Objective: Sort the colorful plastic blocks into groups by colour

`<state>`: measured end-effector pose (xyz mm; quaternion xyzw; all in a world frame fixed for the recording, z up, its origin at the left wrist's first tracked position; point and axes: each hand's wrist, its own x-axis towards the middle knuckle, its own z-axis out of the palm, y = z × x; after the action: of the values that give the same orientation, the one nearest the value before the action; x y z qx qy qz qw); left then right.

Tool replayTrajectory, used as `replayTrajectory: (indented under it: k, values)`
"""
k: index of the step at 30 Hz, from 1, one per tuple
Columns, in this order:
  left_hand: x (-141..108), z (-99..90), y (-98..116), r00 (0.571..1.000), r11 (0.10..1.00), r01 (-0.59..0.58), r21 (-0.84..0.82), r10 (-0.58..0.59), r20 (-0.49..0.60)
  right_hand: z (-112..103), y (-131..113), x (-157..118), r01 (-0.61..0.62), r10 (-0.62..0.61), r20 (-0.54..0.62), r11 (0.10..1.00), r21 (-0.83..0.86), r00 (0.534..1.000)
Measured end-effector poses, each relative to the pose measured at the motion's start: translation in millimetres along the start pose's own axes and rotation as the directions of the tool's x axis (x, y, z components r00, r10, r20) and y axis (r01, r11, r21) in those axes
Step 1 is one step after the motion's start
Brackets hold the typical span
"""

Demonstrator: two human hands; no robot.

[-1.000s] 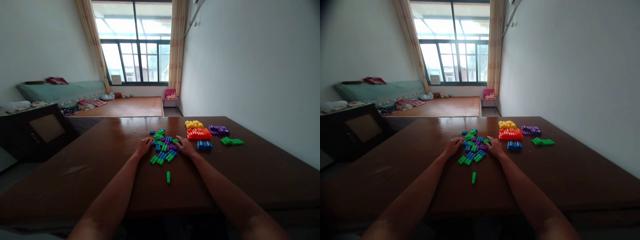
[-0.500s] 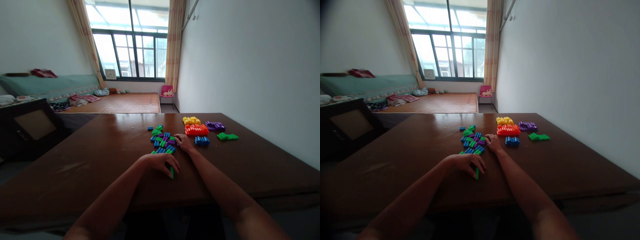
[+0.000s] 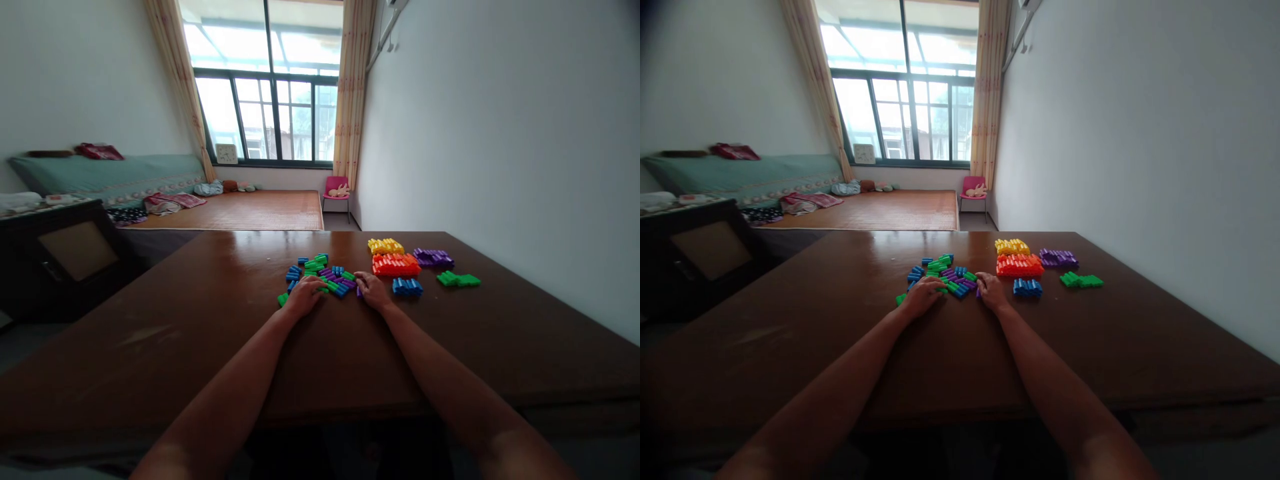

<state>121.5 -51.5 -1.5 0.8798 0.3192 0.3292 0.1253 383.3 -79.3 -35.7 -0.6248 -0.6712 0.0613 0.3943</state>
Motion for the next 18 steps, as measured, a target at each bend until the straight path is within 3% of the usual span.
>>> replayTrajectory:
  k: [5,9,13,15,18]
  values:
    - [-1.0,-1.2,2.9,0.996,0.992,0.084,0.099,-0.080,-0.049,7.8,-1.5,10.5,-0.025,0.025,-0.007,0.998,-0.053,1.000]
    - [-0.4,-1.5,2.4,1.000,0.993,0.018,0.121,-0.015,-0.025,16.5,-9.8,28.7,-0.182,0.187,0.032,0.976,-0.116,0.982]
    - [1.4,-1.1,0.9,0.999,0.993,-0.031,0.114,0.033,-0.018,20.1,-20.9,33.7,-0.253,0.254,-0.028,0.967,0.031,0.967]
    - [3.1,-1.1,1.3,0.997,0.994,-0.037,0.105,0.044,-0.062,18.2,-30.0,30.2,-0.192,0.205,-0.071,0.969,0.158,0.976]
    - [6.2,-2.0,5.1,0.990,0.996,-0.013,0.086,0.025,-0.141,12.3,-48.1,22.6,0.071,-0.057,-0.054,0.952,0.299,0.997]
